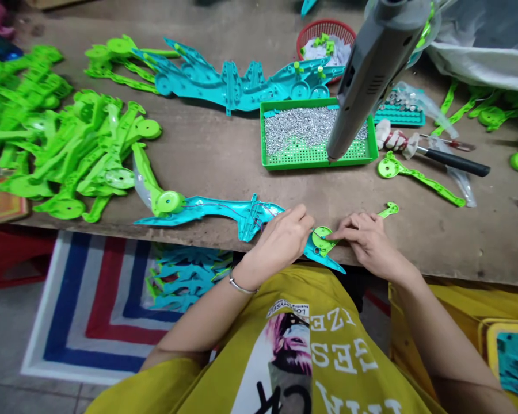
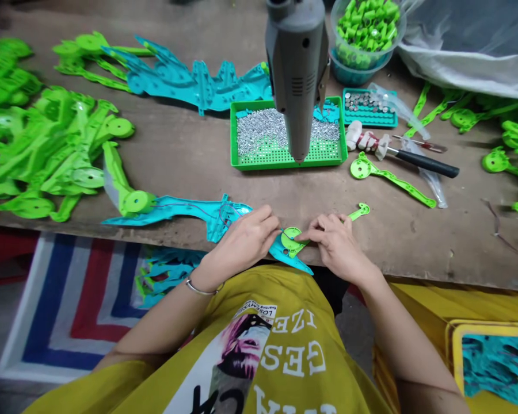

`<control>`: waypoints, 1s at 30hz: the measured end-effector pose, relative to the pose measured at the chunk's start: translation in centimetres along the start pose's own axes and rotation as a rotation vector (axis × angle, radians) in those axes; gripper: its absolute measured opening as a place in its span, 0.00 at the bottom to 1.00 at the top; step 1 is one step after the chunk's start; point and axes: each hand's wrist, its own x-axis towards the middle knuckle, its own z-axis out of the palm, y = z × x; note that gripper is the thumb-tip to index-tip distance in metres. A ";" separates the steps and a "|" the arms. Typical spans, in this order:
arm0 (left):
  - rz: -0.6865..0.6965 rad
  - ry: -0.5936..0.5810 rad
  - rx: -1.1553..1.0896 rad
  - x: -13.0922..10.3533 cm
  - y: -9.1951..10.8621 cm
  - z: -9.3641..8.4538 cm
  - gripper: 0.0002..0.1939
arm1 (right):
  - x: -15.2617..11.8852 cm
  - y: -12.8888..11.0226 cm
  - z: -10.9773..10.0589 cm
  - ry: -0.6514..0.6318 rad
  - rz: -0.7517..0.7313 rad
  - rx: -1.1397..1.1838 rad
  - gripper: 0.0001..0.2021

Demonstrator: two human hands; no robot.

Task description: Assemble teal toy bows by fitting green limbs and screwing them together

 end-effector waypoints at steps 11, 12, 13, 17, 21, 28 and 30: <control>0.074 -0.058 0.094 -0.4 0.1 -0.5 0.13 | 0.7 -1.8 0.4 0.092 -0.133 -0.183 0.16; 0.071 -0.064 0.087 -0.4 0.1 -0.6 0.13 | 0.7 -2.0 0.5 0.097 -0.144 -0.218 0.16; 0.068 -0.070 0.078 -0.4 0.1 -0.6 0.13 | 0.8 -2.2 0.5 0.102 -0.149 -0.250 0.16; 0.057 -0.105 0.044 -0.3 -0.1 -0.9 0.13 | 1.1 -2.7 0.5 0.085 -0.179 -0.357 0.17; 0.048 -0.094 -0.010 -0.4 -1.0 -1.7 0.12 | 1.4 -3.0 0.4 0.052 -0.213 -0.424 0.14; -0.001 -0.030 -0.105 -0.6 -2.9 -2.9 0.11 | 1.9 -3.5 0.7 0.116 -0.189 -0.369 0.11; 0.001 -0.035 -0.099 -0.4 -3.0 -2.9 0.11 | 2.1 -3.5 0.9 0.130 -0.174 -0.357 0.14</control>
